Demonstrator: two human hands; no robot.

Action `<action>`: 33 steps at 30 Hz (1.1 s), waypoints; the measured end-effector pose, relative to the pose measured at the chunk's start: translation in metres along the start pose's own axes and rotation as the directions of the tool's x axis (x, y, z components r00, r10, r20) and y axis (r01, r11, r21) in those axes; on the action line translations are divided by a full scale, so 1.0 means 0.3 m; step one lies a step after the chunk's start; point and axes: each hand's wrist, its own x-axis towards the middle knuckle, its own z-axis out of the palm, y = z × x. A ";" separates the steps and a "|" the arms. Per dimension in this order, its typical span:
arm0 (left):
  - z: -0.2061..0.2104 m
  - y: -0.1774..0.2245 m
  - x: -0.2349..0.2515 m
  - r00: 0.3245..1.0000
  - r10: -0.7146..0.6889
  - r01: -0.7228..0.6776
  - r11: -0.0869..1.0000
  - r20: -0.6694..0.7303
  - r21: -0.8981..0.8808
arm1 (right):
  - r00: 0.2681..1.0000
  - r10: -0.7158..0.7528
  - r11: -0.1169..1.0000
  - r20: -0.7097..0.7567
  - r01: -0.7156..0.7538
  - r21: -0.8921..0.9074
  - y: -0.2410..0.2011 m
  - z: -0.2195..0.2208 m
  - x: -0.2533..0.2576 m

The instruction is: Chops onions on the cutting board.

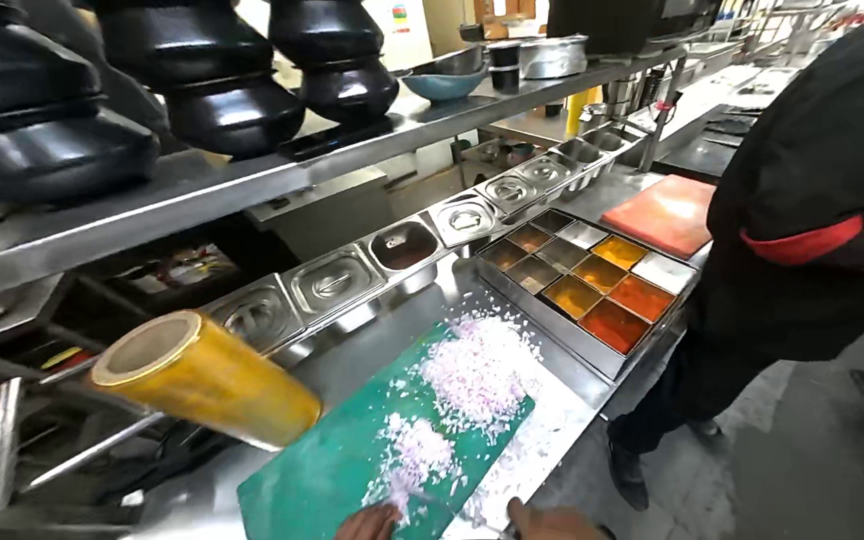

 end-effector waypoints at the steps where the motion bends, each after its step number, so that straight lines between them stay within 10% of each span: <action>1: 0.004 0.029 0.014 1.000 -0.012 0.013 1.000 -0.029 0.007 | 0.998 0.045 0.999 -0.034 -0.044 0.025 0.014 -0.043 -0.020; 8: 0.030 0.022 0.097 0.920 -0.056 0.048 0.998 -0.388 -0.032 | 0.928 0.202 0.974 -0.314 -0.223 -0.032 0.060 -0.214 0.042; 14: -0.002 0.002 0.114 0.836 -0.213 0.229 0.973 -0.506 -0.031 | 0.910 0.048 0.935 -0.412 -0.185 -0.301 0.006 -0.231 0.174; 28: -0.109 -0.139 -0.012 0.690 -0.561 0.601 0.796 -0.457 -0.071 | 0.933 0.108 0.862 -0.343 -0.260 -0.435 -0.023 -0.219 0.228; 33: -0.207 -0.258 -0.146 0.532 -0.677 0.782 0.623 -0.508 -0.010 | 0.938 -0.059 0.973 -0.342 -0.023 -0.229 -0.023 -0.094 0.191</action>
